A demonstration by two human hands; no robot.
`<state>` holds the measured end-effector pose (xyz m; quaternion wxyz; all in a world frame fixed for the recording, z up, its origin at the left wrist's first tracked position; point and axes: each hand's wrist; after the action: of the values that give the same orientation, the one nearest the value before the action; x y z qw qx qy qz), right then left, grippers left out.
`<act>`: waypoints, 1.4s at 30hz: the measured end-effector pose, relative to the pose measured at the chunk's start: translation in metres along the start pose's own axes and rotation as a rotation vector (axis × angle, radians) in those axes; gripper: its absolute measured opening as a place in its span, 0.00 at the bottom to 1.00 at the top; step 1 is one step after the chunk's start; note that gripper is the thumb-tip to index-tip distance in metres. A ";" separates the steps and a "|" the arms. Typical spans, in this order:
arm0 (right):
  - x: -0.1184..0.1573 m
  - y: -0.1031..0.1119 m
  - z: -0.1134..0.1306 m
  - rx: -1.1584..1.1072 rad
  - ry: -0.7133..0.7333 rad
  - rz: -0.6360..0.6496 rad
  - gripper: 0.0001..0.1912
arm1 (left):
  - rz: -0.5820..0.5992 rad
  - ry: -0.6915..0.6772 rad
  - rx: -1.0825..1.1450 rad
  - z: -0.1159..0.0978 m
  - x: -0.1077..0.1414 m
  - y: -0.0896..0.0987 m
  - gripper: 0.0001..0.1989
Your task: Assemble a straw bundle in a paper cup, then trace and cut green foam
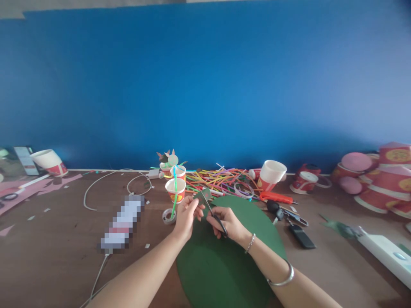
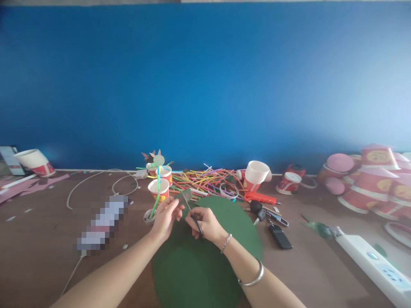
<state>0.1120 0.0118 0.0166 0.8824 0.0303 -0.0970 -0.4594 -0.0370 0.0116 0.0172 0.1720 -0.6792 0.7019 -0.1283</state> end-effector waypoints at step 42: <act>-0.001 -0.002 0.003 -0.123 0.101 -0.096 0.16 | 0.139 0.069 -0.119 0.002 0.003 -0.002 0.15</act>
<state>0.1091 0.0116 0.0188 0.8633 0.0035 -0.0225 -0.5041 -0.0348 0.0082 0.0161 0.1158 -0.6330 0.7593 -0.0974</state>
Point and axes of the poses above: each hand's wrist, its own x-axis away from the middle knuckle, its own y-axis out of the back of the hand, z = x × y, and after that the axes turned 8 degrees about z, right-handed
